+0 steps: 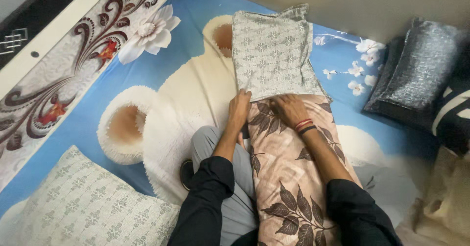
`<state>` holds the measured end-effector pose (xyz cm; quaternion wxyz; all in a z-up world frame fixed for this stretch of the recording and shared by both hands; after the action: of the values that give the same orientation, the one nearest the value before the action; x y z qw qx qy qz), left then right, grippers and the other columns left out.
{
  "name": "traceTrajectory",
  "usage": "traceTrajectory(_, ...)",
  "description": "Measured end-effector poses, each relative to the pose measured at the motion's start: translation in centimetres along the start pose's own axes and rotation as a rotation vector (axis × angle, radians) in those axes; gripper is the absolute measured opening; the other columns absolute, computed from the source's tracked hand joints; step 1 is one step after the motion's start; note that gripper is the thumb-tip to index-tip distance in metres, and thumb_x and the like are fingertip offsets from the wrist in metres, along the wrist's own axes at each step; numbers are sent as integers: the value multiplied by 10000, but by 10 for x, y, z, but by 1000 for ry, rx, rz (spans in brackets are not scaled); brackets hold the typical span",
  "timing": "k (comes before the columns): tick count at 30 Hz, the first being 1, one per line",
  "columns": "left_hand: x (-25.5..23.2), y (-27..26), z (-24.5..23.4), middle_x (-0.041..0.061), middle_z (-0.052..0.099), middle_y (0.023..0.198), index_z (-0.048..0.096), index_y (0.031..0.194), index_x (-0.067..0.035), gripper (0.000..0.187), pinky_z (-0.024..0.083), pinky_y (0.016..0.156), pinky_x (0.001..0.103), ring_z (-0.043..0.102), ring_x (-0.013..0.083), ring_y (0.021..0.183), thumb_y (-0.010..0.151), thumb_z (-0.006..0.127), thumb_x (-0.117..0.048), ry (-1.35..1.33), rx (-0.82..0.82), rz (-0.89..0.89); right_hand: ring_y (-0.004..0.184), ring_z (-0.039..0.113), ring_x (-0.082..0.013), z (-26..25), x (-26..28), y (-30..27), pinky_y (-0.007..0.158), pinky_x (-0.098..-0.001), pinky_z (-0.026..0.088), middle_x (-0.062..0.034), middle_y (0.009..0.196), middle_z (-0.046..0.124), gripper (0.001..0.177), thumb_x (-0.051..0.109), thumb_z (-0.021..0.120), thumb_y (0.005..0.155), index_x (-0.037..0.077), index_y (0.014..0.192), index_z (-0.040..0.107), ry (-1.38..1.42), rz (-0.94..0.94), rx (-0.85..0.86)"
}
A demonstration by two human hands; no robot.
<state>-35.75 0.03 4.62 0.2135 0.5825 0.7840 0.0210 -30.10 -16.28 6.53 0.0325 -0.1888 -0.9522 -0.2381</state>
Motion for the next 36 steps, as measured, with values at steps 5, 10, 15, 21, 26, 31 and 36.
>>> traceTrajectory(5,-28,-19,-12,188,603,1081,625,1057,-43,158,581,733,492,693,387,912,906,582,-22,-26,8,52,1198,605,-365,11,28,-13,1026,-453,447,-190,1289,668,506,431,474,1004,76,1299,680,27,3,79)
traceTrajectory(10,-56,-63,-5,192,572,1128,606,1121,-32,301,574,750,492,645,391,1001,828,574,31,61,86,126,1228,607,-342,57,-17,-5,1108,-457,424,-179,1304,669,520,478,509,972,92,1265,697,-41,220,317)
traceTrajectory(15,-21,-60,-1,240,573,1166,578,1204,-13,301,569,763,502,642,416,980,906,547,18,52,-51,-17,1290,563,-339,44,-4,-18,1144,-455,386,-179,1343,644,566,528,440,1003,102,1301,663,130,241,415)
traceTrajectory(21,11,-58,35,273,695,915,543,1238,23,274,547,735,556,690,457,869,965,529,15,-26,-3,-139,1493,345,-348,-35,-16,-81,1219,-449,263,-193,1600,390,634,482,474,1044,42,1500,479,166,83,244)
traceTrajectory(26,2,-72,49,285,705,823,470,1326,105,567,551,692,547,701,462,794,808,638,-50,34,86,-20,1506,342,-319,-54,-39,-103,1232,-466,234,-148,1630,380,547,420,454,1047,119,1502,503,280,210,209)
traceTrajectory(31,-20,-69,31,243,718,878,615,1071,23,303,571,731,519,721,427,856,838,679,-159,193,228,-44,1477,438,-299,-68,-96,-114,1221,-471,319,-142,1614,453,423,385,537,1048,144,1388,615,104,520,82)
traceTrajectory(36,-126,-7,16,215,712,961,681,993,-35,123,580,771,491,721,387,885,956,598,-117,101,120,94,1122,711,-284,-45,-162,-185,994,-395,555,-213,1239,720,622,486,684,918,53,1363,648,549,1021,-121)
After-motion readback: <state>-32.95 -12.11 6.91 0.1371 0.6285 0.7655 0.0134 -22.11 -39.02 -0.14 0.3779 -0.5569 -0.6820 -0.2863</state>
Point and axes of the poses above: each hand's wrist, its own y-axis towards the middle knuckle, its own z-axis out of the palm, x = y × z, the point moved 10 cm from there along y, towards the middle knuckle
